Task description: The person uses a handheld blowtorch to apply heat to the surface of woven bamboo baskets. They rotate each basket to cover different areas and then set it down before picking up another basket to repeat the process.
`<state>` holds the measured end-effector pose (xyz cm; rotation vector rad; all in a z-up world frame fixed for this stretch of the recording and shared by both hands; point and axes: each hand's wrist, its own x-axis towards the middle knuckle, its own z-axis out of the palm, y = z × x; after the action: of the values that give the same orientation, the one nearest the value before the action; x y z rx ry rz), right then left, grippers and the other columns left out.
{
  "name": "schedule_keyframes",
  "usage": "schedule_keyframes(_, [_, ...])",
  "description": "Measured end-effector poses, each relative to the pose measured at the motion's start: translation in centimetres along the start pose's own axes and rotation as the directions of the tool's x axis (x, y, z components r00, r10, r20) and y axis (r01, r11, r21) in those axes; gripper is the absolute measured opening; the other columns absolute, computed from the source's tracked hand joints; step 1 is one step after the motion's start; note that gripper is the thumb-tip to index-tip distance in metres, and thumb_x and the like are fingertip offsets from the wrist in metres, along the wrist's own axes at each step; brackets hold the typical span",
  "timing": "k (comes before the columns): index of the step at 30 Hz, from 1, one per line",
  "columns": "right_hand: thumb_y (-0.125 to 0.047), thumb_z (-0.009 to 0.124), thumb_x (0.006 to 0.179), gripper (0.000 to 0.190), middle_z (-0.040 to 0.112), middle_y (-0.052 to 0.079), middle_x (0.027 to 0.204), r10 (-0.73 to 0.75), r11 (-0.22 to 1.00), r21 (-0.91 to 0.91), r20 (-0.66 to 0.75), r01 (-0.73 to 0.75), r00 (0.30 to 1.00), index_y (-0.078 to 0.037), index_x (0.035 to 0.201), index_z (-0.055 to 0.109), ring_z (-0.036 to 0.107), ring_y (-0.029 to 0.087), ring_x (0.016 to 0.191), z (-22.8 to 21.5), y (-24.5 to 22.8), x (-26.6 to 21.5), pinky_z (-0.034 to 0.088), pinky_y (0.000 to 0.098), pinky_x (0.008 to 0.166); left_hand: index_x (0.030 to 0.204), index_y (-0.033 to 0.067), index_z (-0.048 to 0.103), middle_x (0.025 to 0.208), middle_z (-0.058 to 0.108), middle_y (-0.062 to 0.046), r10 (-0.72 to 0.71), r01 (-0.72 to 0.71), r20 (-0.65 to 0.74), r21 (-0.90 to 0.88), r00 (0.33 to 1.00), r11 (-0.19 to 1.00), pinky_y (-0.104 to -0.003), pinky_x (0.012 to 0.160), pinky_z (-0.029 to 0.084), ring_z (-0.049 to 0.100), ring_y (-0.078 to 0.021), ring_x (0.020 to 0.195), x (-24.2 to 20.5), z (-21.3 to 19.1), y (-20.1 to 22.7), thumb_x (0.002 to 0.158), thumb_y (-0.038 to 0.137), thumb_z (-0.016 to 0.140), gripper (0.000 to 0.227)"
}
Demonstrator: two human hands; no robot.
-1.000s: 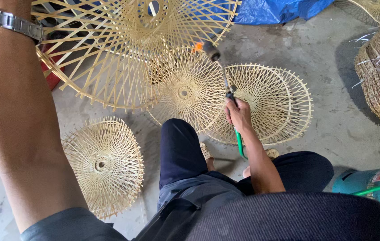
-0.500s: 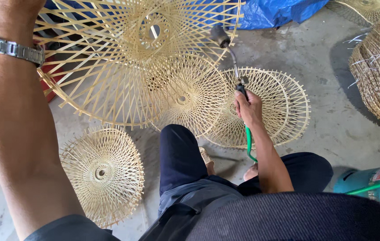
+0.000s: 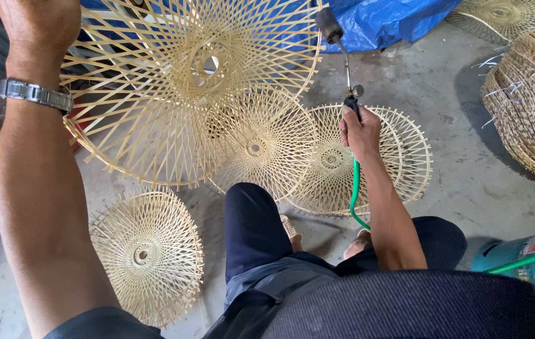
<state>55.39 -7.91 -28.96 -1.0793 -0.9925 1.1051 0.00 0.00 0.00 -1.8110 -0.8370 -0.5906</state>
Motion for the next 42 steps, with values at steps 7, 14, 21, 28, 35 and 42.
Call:
schedule_keyframes(7, [-0.024, 0.064, 0.103, 0.024, 0.06, 0.0, 0.067, 0.039, 0.992, -0.122, 0.073, -0.03, 0.997, -0.005, 0.089, 0.063, 0.051, 0.006, 0.046, 1.5, -2.9, 0.7, 0.041, 0.0247, 0.039, 0.086, 0.0023, 0.068, 0.071, 0.065, -0.005, -0.096, 0.086, -0.029, -0.245, 0.995, 0.966, -0.025, 0.057, 0.047, 0.062, -0.0147, 0.064, 2.9, -3.5, 3.0, 0.098, -0.003, 0.069, 0.013])
schedule_keyframes(14, [-0.024, 0.063, 0.103, 0.023, 0.06, 0.0, 0.067, -0.063, 0.991, -0.108, 0.127, 0.076, 0.99, -0.004, 0.09, 0.065, 0.052, 0.007, 0.044, 3.5, -5.6, 1.6, 0.041, 0.0252, 0.037, 0.089, -0.0039, 0.068, 0.071, 0.059, -0.011, -0.257, 0.284, 0.121, -0.452, 0.959, 0.846, -0.034, 0.056, 0.04, 0.054, -0.0224, 0.06, 5.3, -6.4, 5.7, 0.104, 0.002, 0.075, 0.017])
schedule_keyframes(21, [-0.025, 0.065, 0.102, 0.023, 0.062, 0.0, 0.067, -0.145, 0.959, -0.233, 0.072, 0.158, 0.987, -0.004, 0.093, 0.067, 0.055, 0.006, 0.047, 4.1, -7.1, 1.5, 0.043, 0.026, 0.039, 0.094, -0.0028, 0.068, 0.076, 0.062, -0.01, -0.156, 0.142, 0.009, -0.468, 0.988, 0.872, -0.03, 0.062, 0.044, 0.059, -0.0197, 0.07, 6.2, -7.4, 7.0, 0.101, 0.001, 0.074, 0.01])
schedule_keyframes(28, [-0.024, 0.067, 0.099, 0.021, 0.063, 0.0, 0.065, -0.173, 0.905, -0.388, 0.039, 0.175, 0.984, -0.004, 0.094, 0.071, 0.059, 0.008, 0.049, 3.0, -6.5, 2.9, 0.045, 0.0282, 0.042, 0.087, -0.0027, 0.067, 0.072, 0.058, -0.01, -0.243, 0.253, 0.08, -0.445, 0.967, 0.859, -0.03, 0.054, 0.041, 0.055, -0.0199, 0.06, 6.0, -7.5, 7.0, 0.104, 0.005, 0.078, 0.022])
schedule_keyframes(35, [-0.024, 0.067, 0.1, 0.022, 0.063, -0.001, 0.067, -0.193, 0.905, -0.366, 0.099, 0.216, 0.976, -0.003, 0.097, 0.072, 0.057, 0.006, 0.051, 3.7, -6.3, 1.3, 0.045, 0.0263, 0.043, 0.088, -0.0022, 0.07, 0.073, 0.061, -0.01, -0.218, 0.205, 0.015, -0.411, 0.976, 0.889, -0.032, 0.054, 0.044, 0.059, -0.0208, 0.061, 6.6, -8.0, 7.5, 0.1, 0.006, 0.076, 0.016])
schedule_keyframes(42, [-0.02, 0.066, 0.102, 0.018, 0.061, -0.003, 0.068, -0.222, 0.929, -0.267, 0.15, 0.256, 0.963, -0.004, 0.107, 0.073, 0.055, 0.005, 0.053, 6.0, -8.6, -1.0, 0.042, 0.0257, 0.045, 0.093, -0.0041, 0.07, 0.078, 0.065, -0.013, -0.198, 0.158, -0.049, -0.433, 0.979, 0.887, -0.034, 0.057, 0.047, 0.063, -0.0262, 0.066, 7.2, -8.4, 8.5, 0.096, 0.001, 0.076, 0.008])
